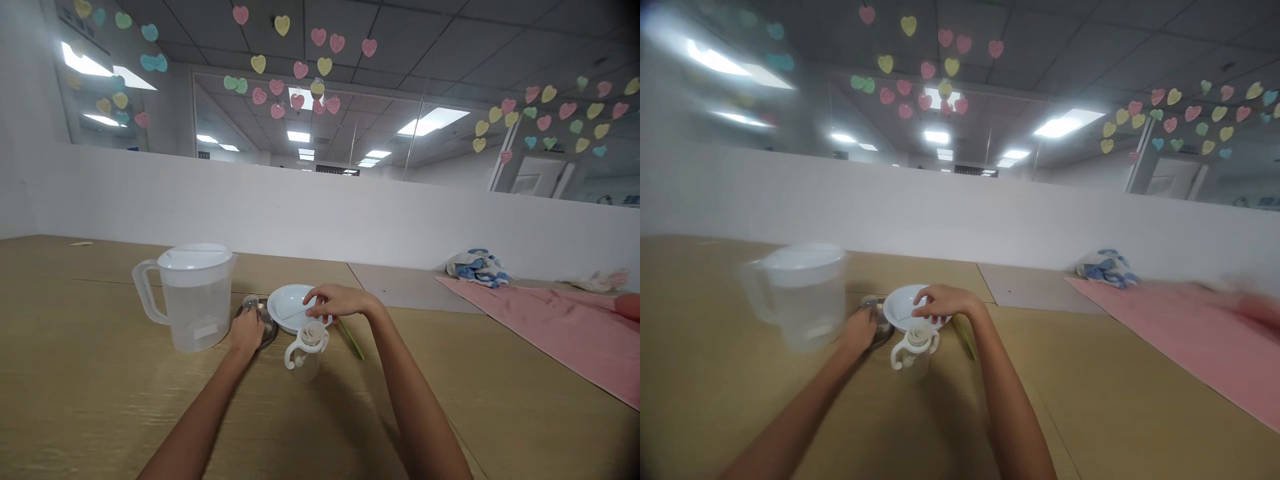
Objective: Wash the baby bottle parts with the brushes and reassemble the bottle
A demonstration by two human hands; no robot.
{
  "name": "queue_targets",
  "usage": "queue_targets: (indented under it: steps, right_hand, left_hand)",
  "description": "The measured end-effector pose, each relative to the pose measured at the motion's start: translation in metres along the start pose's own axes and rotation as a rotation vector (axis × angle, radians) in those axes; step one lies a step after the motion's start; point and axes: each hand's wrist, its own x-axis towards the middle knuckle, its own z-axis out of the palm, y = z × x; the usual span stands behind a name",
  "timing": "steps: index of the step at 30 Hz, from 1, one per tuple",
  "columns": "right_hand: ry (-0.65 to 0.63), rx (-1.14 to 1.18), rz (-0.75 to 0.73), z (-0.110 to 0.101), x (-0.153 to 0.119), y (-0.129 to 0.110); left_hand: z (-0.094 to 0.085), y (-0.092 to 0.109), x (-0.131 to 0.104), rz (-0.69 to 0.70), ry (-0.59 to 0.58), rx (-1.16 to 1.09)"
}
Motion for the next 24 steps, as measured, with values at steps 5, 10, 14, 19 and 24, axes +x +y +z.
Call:
queue_targets:
  steps: [5,10,14,19,24]
  right_hand:
    - [0.012,-0.009,0.006,0.0,0.0,0.0]
    - [0.038,-0.054,0.027,-0.001,-0.002,-0.002]
    - [0.048,-0.074,0.043,-0.002,-0.002,-0.002]
    - [0.049,-0.065,0.041,-0.002,-0.002,-0.001]
    - [0.043,-0.075,0.058,-0.002,-0.003,-0.002]
  left_hand:
    - [0.004,-0.008,0.005,-0.009,0.043,-0.077]
    - [-0.004,-0.005,0.005,-0.014,0.2,-0.26]
    - [-0.007,-0.001,0.003,-0.011,0.315,-0.466]
    - [-0.007,0.004,-0.002,0.093,0.276,-0.492]
    - [-0.009,0.007,-0.005,0.109,0.181,-0.442]
